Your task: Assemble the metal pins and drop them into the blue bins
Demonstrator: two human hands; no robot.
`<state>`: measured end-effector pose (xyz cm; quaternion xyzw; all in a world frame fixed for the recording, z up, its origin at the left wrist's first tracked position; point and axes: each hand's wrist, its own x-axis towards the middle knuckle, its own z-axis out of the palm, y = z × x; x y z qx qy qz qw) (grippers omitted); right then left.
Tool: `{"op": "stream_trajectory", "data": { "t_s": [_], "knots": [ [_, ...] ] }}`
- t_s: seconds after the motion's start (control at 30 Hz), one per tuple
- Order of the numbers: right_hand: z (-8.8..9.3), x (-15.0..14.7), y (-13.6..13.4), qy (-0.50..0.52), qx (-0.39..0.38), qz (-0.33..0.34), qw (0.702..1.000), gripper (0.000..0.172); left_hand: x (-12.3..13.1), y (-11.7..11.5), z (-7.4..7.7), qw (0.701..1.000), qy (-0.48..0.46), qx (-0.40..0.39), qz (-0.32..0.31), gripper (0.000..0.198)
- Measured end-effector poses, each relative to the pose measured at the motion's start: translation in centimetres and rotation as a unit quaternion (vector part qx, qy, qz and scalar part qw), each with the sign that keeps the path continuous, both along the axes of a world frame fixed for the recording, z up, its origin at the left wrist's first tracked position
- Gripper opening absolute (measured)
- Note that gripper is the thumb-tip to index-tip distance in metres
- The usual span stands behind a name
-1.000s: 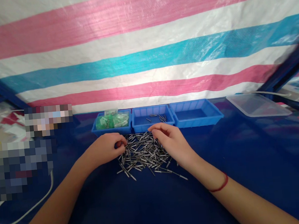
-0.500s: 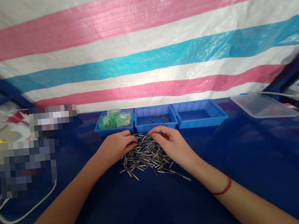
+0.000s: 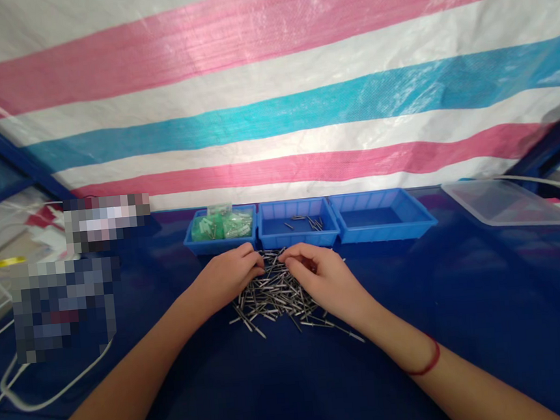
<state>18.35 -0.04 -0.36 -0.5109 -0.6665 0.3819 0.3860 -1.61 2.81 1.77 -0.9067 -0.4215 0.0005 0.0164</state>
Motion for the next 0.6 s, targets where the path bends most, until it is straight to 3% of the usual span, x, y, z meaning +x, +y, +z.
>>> {"op": "stream_trajectory", "data": {
  "t_s": [0.2, 0.4, 0.5, 0.6],
  "knots": [
    [0.2, -0.2, -0.6, -0.050, 0.045, 0.010, 0.998, 0.024, 0.0, -0.2, 0.2, 0.995, -0.078, 0.038, -0.054, 0.024],
    [0.9, -0.5, -0.9, -0.058, 0.048, 0.046, 0.996, 0.029, 0.4, -1.2, 1.0, 0.973, -0.196, -0.040, -0.112, 0.021],
    [0.9, -0.3, -0.8, -0.021, 0.020, 0.073, 0.997, 0.029, 0.3, -1.3, 0.9, 0.943, -0.308, -0.082, -0.093, 0.015],
    [0.9, -0.2, -0.7, 0.008, -0.007, 0.107, 0.994, 0.028, 0.6, -1.4, 0.3, 0.901, -0.412, -0.130, -0.035, 0.013]
  ]
}}
